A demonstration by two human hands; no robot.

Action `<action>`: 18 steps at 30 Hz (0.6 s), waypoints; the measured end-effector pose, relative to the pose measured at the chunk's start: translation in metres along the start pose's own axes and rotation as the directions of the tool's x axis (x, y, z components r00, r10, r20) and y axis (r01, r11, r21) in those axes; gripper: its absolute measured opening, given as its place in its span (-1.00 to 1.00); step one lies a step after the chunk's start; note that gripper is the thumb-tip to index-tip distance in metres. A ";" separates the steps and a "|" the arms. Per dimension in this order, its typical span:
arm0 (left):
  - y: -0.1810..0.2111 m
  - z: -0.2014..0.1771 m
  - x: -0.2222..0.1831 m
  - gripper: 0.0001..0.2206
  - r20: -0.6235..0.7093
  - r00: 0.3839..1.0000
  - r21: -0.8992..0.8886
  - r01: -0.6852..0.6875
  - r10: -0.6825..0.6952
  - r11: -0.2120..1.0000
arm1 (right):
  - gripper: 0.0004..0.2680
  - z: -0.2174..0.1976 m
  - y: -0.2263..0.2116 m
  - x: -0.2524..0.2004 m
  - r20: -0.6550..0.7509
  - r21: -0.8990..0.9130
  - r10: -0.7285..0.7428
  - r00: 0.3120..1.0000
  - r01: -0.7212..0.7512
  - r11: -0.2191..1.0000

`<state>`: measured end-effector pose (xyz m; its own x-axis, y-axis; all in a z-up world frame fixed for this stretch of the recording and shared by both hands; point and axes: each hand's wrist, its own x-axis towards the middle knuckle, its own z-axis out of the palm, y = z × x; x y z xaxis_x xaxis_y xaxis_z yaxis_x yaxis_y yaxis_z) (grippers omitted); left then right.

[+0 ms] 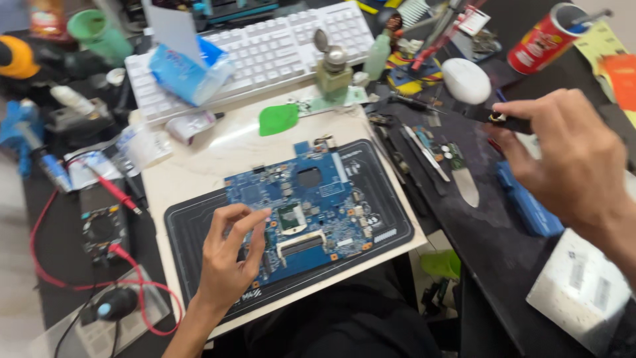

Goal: The person applies flux to a component on a motherboard and uses a heat gun and tweezers to solder or desolder parts.

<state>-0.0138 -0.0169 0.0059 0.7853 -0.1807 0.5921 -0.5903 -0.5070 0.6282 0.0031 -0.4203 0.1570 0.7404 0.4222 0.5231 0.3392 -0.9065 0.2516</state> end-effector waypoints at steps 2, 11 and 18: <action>0.006 0.004 0.003 -0.70 0.070 0.996 0.050 -0.063 0.059 0.997 | -0.79 0.019 0.009 -0.020 0.010 -0.074 0.008 1.000 -0.007 0.997; 0.031 0.019 0.011 -0.68 0.314 0.933 0.081 -0.211 0.176 0.974 | -0.87 0.066 -0.005 -0.076 0.168 -0.103 0.072 0.983 -0.056 0.993; 0.031 0.023 0.004 -0.71 0.348 0.920 0.051 -0.213 0.183 0.976 | -0.92 0.072 -0.021 -0.084 0.302 -0.173 0.090 0.949 -0.038 0.984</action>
<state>-0.0241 -0.0524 0.0162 0.6790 -0.5520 0.4841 -0.7341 -0.4988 0.4608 -0.0242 -0.4372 0.0493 0.9084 0.3164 0.2731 0.2049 -0.9066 0.3688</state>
